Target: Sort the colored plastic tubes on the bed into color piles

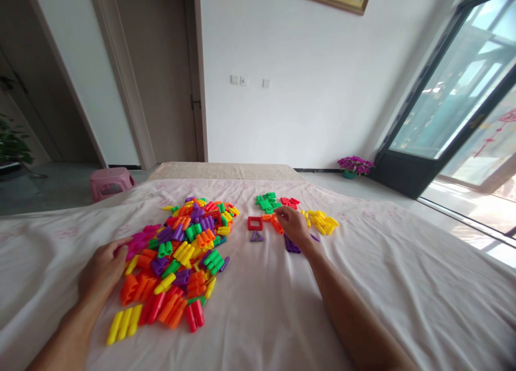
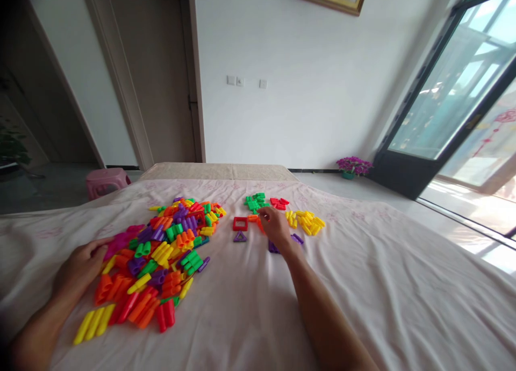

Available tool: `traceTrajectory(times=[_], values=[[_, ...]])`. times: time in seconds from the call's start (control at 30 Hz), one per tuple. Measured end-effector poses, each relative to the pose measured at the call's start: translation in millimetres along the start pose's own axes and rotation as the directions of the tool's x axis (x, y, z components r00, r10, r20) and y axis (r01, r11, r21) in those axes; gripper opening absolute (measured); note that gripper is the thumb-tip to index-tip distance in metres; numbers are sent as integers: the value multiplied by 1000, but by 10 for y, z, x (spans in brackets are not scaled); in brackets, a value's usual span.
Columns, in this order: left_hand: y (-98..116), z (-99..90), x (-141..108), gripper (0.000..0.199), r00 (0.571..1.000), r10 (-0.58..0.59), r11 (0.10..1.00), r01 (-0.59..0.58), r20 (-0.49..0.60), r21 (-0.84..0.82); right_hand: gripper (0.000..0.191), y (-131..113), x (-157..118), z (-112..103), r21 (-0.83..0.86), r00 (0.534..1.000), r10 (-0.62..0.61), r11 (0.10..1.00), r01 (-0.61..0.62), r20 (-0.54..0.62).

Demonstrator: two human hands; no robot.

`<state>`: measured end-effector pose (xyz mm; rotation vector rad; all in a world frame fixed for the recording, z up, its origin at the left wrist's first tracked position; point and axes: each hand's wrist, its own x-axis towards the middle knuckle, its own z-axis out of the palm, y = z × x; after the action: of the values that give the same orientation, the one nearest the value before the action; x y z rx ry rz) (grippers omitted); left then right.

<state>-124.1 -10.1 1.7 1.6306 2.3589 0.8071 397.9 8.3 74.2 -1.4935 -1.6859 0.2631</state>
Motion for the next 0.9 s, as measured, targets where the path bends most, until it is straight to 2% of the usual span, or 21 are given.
traceTrajectory(times=[0.07,0.13,0.2,0.37,0.47,0.5,0.57,0.73,0.9], values=[[10,-3,-10,48,1000,3,1000,-3,-2,-10,19,-222,-134,230,23,973,-188,982,186,131],[20,-8,-17,48,1000,-7,1000,7,5,-21,18,-432,-302,419,90,907,-327,945,315,265],[29,-12,-21,48,1000,-18,999,19,12,-28,20,-600,-461,562,172,834,-423,906,387,353],[35,-14,-19,47,1000,-15,999,15,4,-34,53,-780,-648,798,228,665,-618,781,582,419],[33,-11,-19,46,1000,-15,999,14,-3,-30,56,-787,-662,897,222,613,-634,758,613,471],[33,-11,-21,46,1000,-14,999,14,-7,-29,53,-782,-665,919,224,613,-629,762,608,477],[35,-12,-26,46,1000,-10,1000,10,-13,-29,47,-767,-672,940,220,648,-605,787,577,463],[30,-11,-28,48,1000,-4,1000,4,-5,-31,45,-689,-622,881,180,797,-464,886,428,387],[-17,21,18,46,1000,-9,1000,9,8,-23,43,-452,-344,790,186,969,-181,971,149,169]])
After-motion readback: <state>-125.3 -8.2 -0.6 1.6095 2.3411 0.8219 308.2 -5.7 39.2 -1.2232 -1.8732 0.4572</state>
